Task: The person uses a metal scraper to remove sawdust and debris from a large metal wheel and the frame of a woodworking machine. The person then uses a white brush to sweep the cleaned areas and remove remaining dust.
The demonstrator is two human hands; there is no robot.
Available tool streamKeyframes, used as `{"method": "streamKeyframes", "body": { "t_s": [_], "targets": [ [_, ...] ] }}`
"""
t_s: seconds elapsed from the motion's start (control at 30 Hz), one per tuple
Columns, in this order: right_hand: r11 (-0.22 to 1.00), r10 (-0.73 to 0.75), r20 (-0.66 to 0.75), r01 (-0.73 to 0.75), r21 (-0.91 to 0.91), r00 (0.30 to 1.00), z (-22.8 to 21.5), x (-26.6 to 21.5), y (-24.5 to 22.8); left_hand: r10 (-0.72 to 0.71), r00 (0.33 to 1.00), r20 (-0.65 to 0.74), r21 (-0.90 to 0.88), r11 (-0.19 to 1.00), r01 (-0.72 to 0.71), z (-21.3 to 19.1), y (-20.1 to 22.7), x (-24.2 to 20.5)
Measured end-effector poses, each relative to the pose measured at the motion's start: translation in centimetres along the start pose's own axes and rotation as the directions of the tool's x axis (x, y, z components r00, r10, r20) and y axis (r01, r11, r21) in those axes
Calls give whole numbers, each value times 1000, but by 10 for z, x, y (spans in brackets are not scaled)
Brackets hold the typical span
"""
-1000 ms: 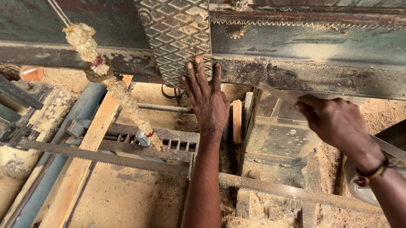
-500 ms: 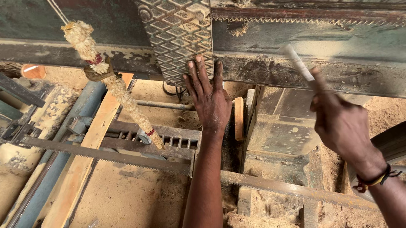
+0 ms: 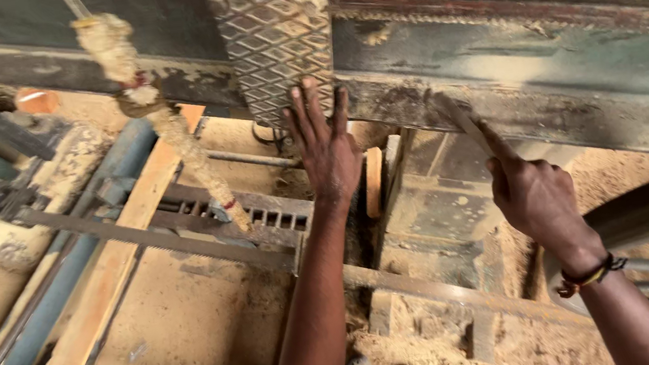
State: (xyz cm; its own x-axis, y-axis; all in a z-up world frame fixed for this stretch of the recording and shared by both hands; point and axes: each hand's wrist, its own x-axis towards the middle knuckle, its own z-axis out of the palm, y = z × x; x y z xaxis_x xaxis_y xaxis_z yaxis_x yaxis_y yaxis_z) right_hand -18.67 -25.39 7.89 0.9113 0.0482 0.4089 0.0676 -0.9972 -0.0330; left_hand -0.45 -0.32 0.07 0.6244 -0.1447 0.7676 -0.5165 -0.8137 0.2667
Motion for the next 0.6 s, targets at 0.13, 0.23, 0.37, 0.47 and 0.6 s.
{"method": "streamKeyframes", "body": {
  "t_s": [0.13,0.23,0.37,0.47,0.6],
  "targets": [
    [998,60,112,-63,22,992,1,6,4,-20,1000,-19,24,1000,20,-1,1,-3],
    [993,50,87,-59,103,995,9,4,7,-23,999,-32,35,999,24,1,4,-3],
    [990,72,98,-83,117,993,7,3,5,-29,999,-23,44,999,30,-2,6,-4],
    [992,79,90,-87,96,993,-1,5,-1,-46,999,24,77,996,44,-4,8,-3],
    [987,119,143,-132,88,983,-6,8,-6,-55,998,29,81,995,53,-6,10,-2]
  ]
}}
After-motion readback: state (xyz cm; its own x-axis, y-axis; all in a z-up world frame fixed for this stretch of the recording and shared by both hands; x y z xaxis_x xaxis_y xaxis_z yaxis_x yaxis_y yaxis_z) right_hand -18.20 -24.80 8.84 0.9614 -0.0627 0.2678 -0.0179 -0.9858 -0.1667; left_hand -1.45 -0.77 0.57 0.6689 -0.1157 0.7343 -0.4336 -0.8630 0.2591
